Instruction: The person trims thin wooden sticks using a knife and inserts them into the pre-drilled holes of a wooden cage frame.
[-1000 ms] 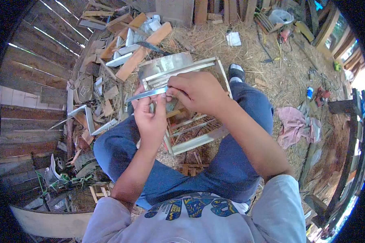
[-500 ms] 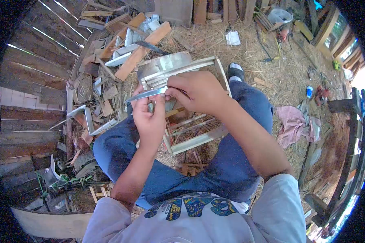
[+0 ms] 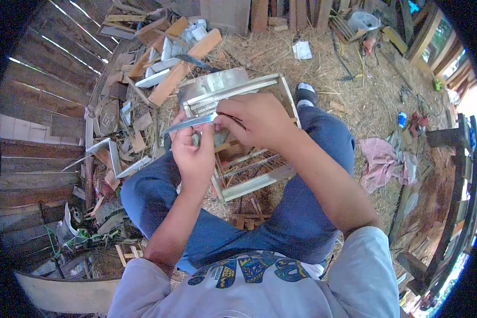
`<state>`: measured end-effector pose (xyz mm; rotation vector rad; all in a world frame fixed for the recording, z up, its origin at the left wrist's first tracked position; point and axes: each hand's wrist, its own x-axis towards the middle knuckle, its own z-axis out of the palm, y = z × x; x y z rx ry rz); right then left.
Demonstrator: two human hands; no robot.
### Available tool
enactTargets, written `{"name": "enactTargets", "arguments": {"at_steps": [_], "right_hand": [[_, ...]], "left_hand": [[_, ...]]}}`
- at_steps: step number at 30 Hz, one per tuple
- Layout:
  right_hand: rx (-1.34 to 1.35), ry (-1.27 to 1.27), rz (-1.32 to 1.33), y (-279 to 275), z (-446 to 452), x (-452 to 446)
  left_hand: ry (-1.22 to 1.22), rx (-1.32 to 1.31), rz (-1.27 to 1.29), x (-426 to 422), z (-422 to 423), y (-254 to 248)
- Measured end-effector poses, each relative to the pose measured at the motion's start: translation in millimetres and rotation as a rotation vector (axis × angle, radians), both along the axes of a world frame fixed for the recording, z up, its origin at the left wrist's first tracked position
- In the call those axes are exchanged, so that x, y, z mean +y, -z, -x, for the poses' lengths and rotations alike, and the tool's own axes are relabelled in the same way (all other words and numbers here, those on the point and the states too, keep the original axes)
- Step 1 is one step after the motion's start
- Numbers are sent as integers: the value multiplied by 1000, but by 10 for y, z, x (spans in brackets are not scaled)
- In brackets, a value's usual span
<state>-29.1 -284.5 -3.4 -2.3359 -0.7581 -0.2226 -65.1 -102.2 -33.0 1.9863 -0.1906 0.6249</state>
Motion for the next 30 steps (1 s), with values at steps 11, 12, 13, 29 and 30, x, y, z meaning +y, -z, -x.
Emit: {"name": "enactTargets", "arguments": {"at_steps": [11, 12, 13, 29, 30], "right_hand": [[41, 244, -38, -94, -118, -107], [9, 142, -52, -56, -99, -88], [-22, 40, -68, -31, -72, -65], [94, 80, -157, 19, -60, -98], [116, 103, -173, -11, -70, -103]], "left_hand": [[49, 55, -68, 18, -6, -52], [73, 88, -59, 34, -11, -39], [70, 88, -60, 39, -14, -6], [70, 99, -3, 36, 7, -55], [84, 105, -4, 42, 8, -77]]}}
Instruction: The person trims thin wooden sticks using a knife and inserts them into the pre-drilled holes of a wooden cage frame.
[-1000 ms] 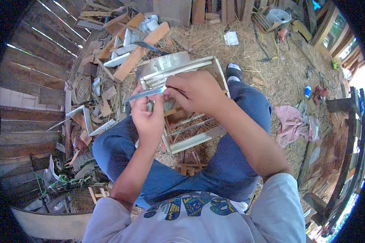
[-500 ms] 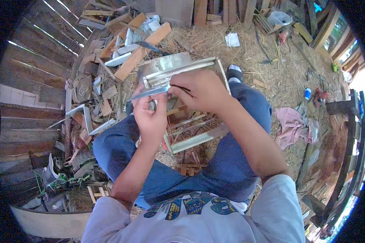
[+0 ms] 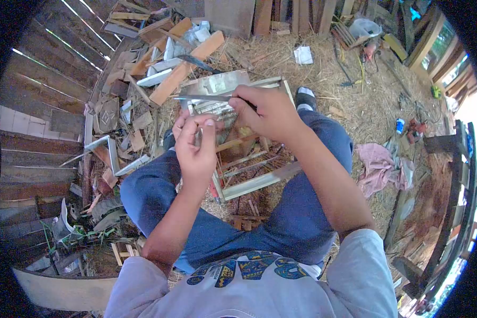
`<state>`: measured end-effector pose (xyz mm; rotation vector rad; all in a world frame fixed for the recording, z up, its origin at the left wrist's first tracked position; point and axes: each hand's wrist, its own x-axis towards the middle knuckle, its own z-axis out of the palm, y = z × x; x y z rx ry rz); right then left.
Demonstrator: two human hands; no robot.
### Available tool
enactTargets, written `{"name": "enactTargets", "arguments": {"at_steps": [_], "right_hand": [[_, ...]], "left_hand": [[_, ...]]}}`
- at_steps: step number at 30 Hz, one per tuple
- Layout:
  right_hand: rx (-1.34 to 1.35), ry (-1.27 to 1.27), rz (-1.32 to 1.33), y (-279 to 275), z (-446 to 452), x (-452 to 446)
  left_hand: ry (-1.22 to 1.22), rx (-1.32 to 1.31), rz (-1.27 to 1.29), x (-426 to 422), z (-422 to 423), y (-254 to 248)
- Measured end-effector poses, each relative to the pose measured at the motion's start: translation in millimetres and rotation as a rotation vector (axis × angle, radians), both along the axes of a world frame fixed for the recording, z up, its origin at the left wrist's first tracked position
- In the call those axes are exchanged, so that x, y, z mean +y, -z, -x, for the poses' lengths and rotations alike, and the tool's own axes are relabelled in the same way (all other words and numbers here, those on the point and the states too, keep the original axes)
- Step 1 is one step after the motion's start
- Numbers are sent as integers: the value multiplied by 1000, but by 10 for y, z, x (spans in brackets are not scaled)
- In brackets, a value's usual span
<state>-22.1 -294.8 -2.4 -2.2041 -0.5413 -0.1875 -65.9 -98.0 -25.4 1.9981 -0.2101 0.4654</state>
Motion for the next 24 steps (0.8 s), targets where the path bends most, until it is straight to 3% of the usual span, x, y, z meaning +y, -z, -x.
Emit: {"name": "enactTargets", "arguments": {"at_steps": [8, 14, 19, 24], "right_hand": [[91, -54, 24, -24, 23, -23], [-76, -136, 64, 41, 34, 6], [-64, 22, 52, 40, 28, 76], [-41, 149, -16, -46, 51, 41]], "left_hand": [[35, 24, -95, 72, -10, -123], [3, -7, -165, 89, 0, -117], [11, 44, -90, 81, -2, -104], [-18, -109, -158, 137, -46, -104]]}}
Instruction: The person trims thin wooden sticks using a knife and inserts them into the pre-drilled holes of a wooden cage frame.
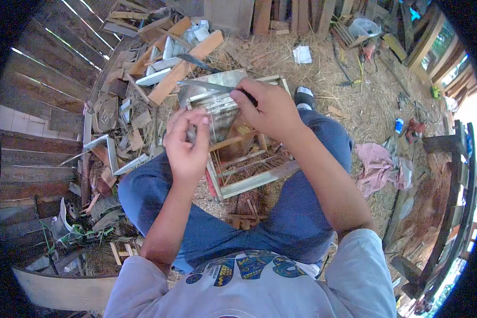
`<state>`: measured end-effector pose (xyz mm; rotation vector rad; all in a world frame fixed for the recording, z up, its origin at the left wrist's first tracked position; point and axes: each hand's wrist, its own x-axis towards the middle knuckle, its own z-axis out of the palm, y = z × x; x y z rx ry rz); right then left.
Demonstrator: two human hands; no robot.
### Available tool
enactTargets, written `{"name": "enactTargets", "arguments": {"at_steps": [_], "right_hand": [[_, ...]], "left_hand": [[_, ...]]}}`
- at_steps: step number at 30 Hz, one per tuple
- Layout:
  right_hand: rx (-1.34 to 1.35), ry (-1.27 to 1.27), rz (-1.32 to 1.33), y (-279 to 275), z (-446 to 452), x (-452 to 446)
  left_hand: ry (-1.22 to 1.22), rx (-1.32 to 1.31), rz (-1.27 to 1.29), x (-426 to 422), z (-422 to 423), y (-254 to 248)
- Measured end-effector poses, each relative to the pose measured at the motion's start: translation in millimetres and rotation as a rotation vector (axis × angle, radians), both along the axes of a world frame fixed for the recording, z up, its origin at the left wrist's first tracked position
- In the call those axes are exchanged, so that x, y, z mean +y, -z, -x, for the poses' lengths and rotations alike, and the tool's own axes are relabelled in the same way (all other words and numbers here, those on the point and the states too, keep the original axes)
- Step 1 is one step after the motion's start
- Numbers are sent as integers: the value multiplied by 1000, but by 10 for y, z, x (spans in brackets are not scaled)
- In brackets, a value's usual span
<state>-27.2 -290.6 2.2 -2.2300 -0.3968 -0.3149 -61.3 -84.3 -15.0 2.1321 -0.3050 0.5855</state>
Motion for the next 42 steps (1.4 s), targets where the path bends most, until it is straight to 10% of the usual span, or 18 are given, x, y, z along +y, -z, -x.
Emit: {"name": "enactTargets", "arguments": {"at_steps": [5, 10, 25, 42], "right_hand": [[-95, 123, -62, -40, 91, -63], [538, 232, -323, -248, 470, 14], [445, 83, 39, 93, 972, 496], [506, -34, -123, 379, 894, 430]], "left_hand": [[36, 40, 195, 119, -57, 24], [48, 255, 469, 154, -30, 208], [59, 506, 541, 43, -55, 413], [26, 423, 469, 30, -35, 594]]}}
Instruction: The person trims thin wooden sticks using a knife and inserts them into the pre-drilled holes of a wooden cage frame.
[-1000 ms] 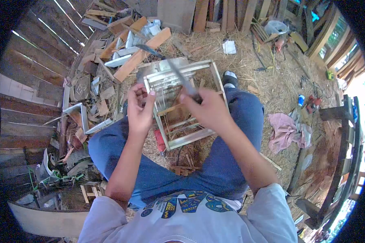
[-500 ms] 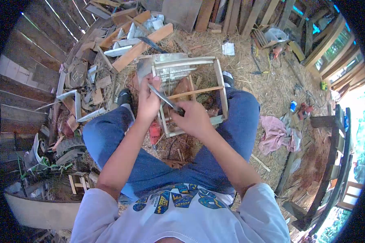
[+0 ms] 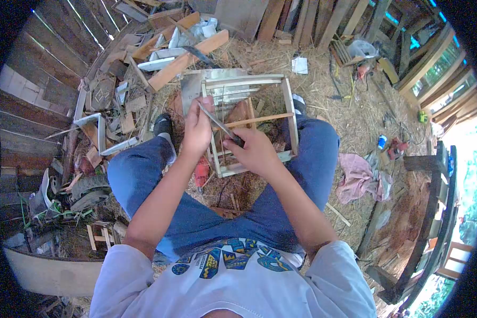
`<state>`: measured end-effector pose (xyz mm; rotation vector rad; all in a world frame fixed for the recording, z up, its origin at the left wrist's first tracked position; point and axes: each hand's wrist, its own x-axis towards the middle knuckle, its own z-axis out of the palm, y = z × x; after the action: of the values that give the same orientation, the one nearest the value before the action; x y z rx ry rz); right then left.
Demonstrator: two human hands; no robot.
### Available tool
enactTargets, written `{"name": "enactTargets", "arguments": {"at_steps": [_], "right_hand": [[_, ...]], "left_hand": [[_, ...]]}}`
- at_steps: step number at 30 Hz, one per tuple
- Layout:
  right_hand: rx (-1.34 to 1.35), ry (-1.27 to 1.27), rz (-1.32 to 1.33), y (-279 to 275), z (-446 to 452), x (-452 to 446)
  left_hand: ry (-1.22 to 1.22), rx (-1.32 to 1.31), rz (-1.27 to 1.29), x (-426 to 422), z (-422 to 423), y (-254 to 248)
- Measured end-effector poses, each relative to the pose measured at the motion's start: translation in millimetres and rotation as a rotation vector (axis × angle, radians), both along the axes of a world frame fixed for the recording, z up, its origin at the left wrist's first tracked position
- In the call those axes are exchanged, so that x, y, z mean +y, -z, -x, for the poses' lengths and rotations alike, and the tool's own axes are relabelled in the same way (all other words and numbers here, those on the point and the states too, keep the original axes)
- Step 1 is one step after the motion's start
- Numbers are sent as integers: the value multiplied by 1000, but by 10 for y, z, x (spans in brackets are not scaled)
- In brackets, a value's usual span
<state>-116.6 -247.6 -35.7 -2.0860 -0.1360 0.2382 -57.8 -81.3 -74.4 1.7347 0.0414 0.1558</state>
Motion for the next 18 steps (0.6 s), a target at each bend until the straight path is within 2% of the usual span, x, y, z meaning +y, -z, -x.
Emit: {"name": "enactTargets", "arguments": {"at_steps": [1, 5, 7, 8, 9, 12, 13, 14, 16, 18], "right_hand": [[-18, -10, 14, 11, -2, 0], [-23, -45, 93, -73, 41, 26], [34, -83, 137, -90, 38, 3], [91, -117, 179, -96, 34, -5], [90, -123, 180, -92, 29, -6], [49, -107, 119, -51, 9, -4], [44, -46, -9, -37, 3, 6], [39, 16, -136, -32, -3, 14], [65, -2, -136, -97, -13, 30], [92, -17, -136, -110, -5, -1]], "left_hand": [[6, -26, 74, -15, 16, -30], [-13, -53, 21, -33, -15, -16], [5, -89, 222, -60, -9, 29], [0, -90, 222, -54, -16, 47], [34, 29, 352, -48, -23, 11], [94, 250, 601, -8, -22, -126], [126, 358, 717, 10, -22, -167], [124, 356, 719, 16, -38, -141], [163, 212, 801, 6, -84, -32], [215, 208, 825, 66, -135, 44]]}}
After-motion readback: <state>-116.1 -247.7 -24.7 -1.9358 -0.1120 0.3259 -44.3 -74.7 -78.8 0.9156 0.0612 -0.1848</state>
